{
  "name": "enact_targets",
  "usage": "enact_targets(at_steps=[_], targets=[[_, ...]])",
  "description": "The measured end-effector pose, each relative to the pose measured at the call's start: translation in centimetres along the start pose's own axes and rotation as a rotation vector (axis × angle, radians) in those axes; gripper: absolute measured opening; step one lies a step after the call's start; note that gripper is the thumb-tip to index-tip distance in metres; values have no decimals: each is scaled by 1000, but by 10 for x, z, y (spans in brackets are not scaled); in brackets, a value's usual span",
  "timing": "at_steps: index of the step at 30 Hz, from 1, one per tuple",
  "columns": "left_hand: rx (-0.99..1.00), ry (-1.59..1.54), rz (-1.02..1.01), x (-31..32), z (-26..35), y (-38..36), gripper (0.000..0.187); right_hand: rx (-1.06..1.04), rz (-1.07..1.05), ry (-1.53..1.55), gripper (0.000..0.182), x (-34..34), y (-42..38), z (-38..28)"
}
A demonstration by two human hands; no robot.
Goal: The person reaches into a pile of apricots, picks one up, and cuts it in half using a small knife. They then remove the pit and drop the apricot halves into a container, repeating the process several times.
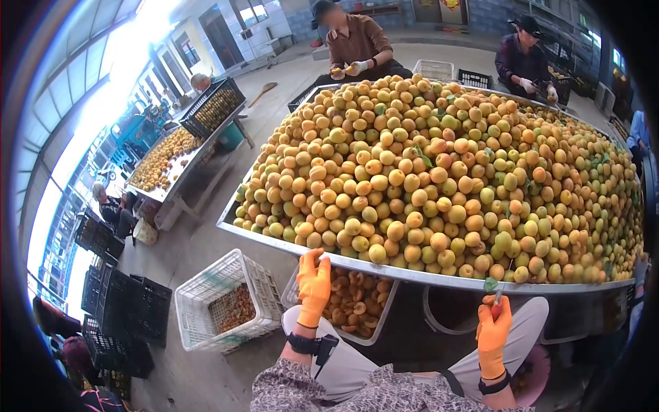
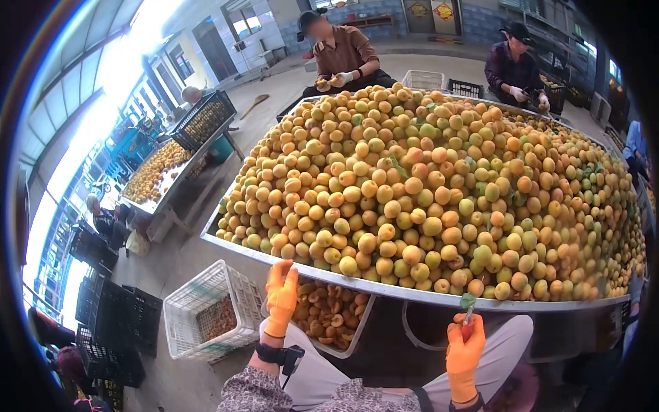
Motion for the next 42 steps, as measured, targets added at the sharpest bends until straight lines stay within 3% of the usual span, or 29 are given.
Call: enact_targets(at_steps=[1,7,9,11,13,14,17,21,22,24,25,27,30,33,37,42], targets=[[15,-113,-36,2,8,9,23,119,-36,43,10,6,-5,-6],[231,-89,-16,37,33,45,17,231,-119,9,7,12,-20,-2],[371,-69,-137,52,54,43,16,290,-138,-19,6,13,-25,3],[362,-83,-326,71,71,38,24,330,-117,-29,6,16,-28,1],[539,200,-337,86,89,33,35,312,-164,-48,6,19,-28,6],[537,283,-388,100,87,34,46,320,-178,-94,7,20,-29,5],[537,530,-430,122,96,32,48,384,-209,-33,10,24,-37,1],[392,24,-426,126,80,37,46,400,-290,38,11,24,-37,-6],[397,32,-419,119,81,38,46,442,-322,131,12,23,-36,-12],[-55,-777,-752,100,80,24,42,463,-412,268,22,29,-35,-14],[-190,-1046,-784,92,83,16,42,462,-428,263,22,33,-33,-19],[-288,-1466,-905,80,80,-1,44,494,-516,341,34,44,-33,-30],[-449,-1725,-971,51,89,-35,43,570,-598,397,40,50,-39,-34],[-542,-1828,-1059,34,94,-72,44,628,-628,395,41,60,-53,-39],[-523,-1764,-1084,14,105,-104,54,590,-626,423,46,65,-66,-43],[-359,-1565,-1104,-3,109,-129,53,477,-738,255,47,68,-79,-59]])
Point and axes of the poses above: each hand's wrist, its own y-axis towards the middle knuckle, its own x-axis out of the palm, z = x × y, the point moved 2 cm from there along y, towards the middle knuckle, and after that the axes turned 10 degrees about y, right-handed, at the moved point
